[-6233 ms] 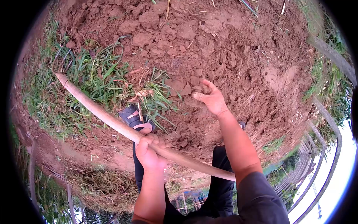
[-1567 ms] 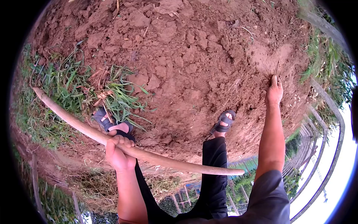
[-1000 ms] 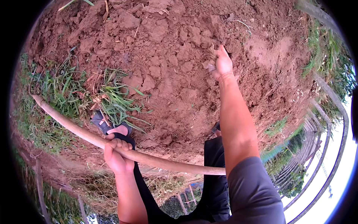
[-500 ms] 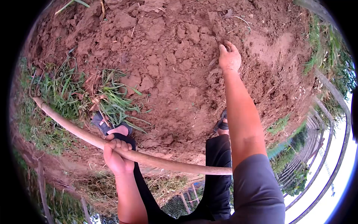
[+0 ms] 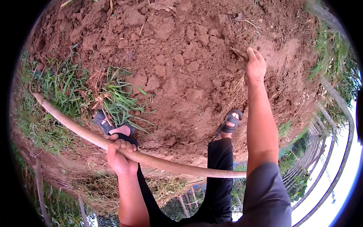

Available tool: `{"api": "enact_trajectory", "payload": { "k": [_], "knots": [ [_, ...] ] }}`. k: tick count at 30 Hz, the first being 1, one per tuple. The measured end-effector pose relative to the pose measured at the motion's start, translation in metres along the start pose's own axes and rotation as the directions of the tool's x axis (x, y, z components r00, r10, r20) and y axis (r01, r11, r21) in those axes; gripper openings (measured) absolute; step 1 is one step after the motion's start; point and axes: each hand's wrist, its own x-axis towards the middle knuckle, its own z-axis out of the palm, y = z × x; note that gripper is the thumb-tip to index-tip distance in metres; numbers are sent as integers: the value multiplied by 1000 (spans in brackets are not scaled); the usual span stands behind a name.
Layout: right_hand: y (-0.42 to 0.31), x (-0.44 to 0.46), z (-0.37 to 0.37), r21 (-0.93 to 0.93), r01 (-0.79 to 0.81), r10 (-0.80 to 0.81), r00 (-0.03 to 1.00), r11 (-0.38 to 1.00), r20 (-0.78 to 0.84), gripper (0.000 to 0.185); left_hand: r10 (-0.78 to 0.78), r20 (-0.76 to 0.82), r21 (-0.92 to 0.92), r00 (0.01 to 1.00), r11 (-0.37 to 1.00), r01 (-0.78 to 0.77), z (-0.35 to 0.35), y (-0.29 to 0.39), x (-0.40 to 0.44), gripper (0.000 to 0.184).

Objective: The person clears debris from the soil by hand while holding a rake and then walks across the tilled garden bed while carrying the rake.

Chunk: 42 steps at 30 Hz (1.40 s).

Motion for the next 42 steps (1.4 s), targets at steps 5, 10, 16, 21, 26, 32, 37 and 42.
{"api": "enact_trajectory", "payload": {
  "k": [5, 10, 16, 21, 26, 32, 37, 42],
  "knots": [
    [-8, -26, -52, 212, -162, 136, 982, 964, 133, 20, 0, -5, 5, 1000, 1000, 0, 2, 0, 0, 18],
    [76, -10, -107, 41, -287, 290, 955, 957, -68, 23, -5, 22, 25, 1000, 1000, 5, 6, 1, -2, 20],
    [151, -7, -107, -447, -343, 291, 939, 826, -182, 47, 3, 6, 26, 1000, 1000, -3, -2, -3, 4, 16],
    [129, -40, -60, -842, -104, 14, 993, 529, -114, 43, 19, 36, 63, 999, 998, -21, -3, -5, 4, 23],
    [125, -71, -87, 166, -284, 267, 957, 944, 116, 25, 19, 34, 54, 999, 998, -21, -1, -6, 2, 22],
    [44, -130, -147, 772, -382, 192, 924, 508, 330, 35, -2, 42, 15, 999, 1000, 1, -4, -2, 3, 14],
    [40, -135, -162, 721, -499, 280, 867, 480, 413, 33, 14, 65, 35, 998, 999, -17, 1, -2, -4, 20],
    [25, -168, -142, 333, -392, 349, 919, 858, 182, 18, 7, 27, 40, 1000, 999, -8, -1, 2, -3, 21]
  ]
}}
